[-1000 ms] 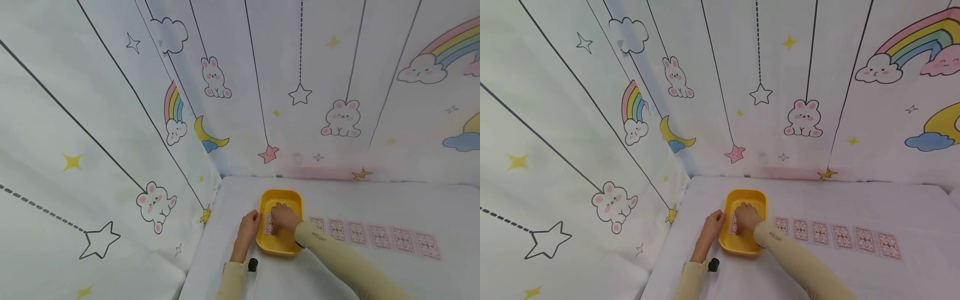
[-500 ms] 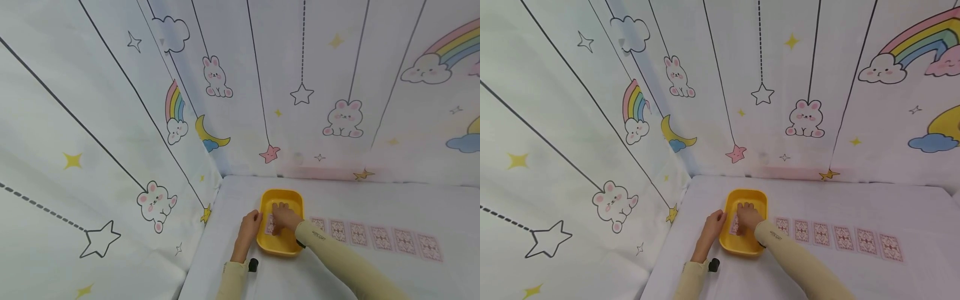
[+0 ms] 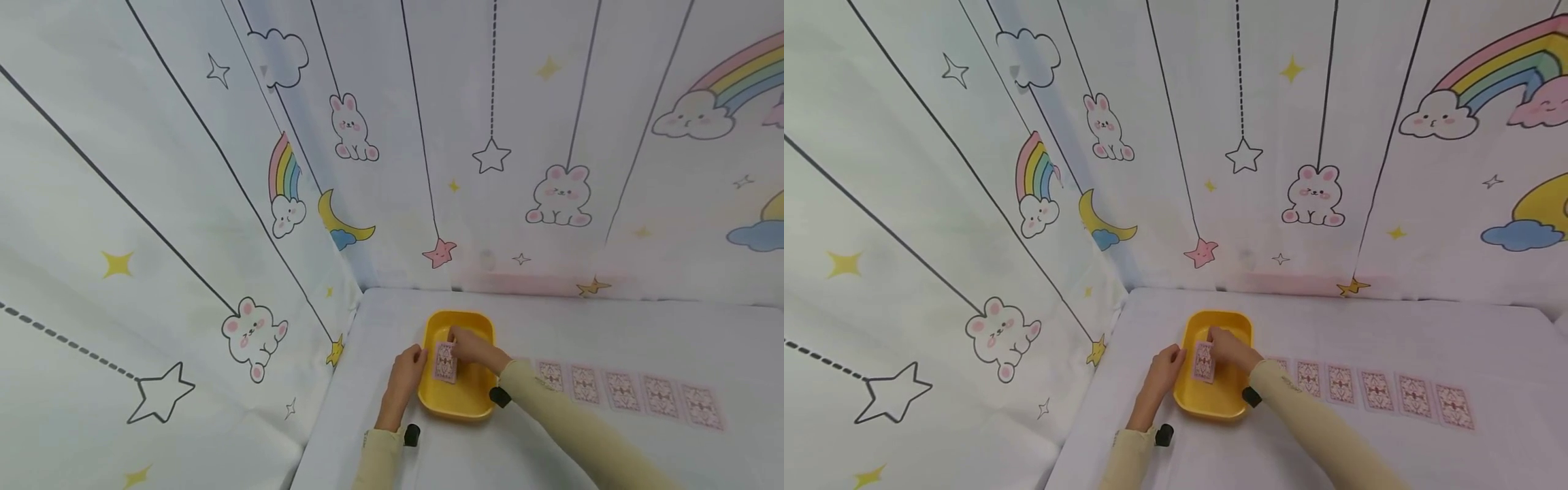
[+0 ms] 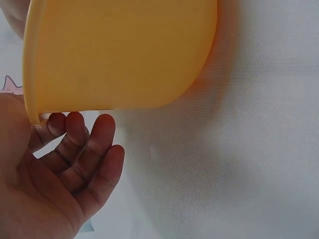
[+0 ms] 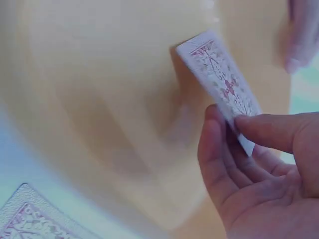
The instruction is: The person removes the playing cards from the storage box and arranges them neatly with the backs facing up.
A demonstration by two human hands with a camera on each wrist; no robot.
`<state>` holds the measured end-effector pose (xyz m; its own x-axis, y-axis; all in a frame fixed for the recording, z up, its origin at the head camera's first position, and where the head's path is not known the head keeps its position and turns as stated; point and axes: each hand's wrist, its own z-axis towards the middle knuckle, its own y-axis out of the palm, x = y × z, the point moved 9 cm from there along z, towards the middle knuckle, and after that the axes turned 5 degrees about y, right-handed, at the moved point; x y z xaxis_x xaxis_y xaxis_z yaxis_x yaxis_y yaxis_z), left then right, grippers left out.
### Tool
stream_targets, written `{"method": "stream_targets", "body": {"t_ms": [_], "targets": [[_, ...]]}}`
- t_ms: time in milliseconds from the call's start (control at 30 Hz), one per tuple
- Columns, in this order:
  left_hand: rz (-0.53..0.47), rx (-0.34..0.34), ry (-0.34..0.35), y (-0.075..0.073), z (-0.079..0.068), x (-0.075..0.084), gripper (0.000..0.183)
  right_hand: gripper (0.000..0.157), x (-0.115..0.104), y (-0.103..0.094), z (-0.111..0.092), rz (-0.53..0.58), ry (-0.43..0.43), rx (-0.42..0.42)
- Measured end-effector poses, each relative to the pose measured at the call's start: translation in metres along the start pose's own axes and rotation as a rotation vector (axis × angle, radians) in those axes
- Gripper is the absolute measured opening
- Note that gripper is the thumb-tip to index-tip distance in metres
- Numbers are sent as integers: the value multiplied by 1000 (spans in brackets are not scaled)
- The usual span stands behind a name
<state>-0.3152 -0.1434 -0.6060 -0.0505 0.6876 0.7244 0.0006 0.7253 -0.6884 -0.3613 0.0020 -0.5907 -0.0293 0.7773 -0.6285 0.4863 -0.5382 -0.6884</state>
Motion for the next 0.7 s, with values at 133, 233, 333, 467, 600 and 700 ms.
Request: {"method": "stream_targets", "body": {"t_ms": [133,233,333,467,600,700], "targets": [[3,0,9,0,0,2,26,22,7,-14,-8,101,-17,-13],[12,6,17,-1,0,4,25,23,12,-22,-13,164,-36,-25],[7,13,10,-3,-1,5,26,22,17,-29,-17,210,-36,-24],[3,17,12,-4,-2,5,26,23,24,-37,-23,241,-25,-10],[5,15,29,-4,-4,6,26,25,29,-45,-33,247,-41,3],[1,10,28,-4,-5,7,26,27,34,-52,-43,243,-61,3]]}}
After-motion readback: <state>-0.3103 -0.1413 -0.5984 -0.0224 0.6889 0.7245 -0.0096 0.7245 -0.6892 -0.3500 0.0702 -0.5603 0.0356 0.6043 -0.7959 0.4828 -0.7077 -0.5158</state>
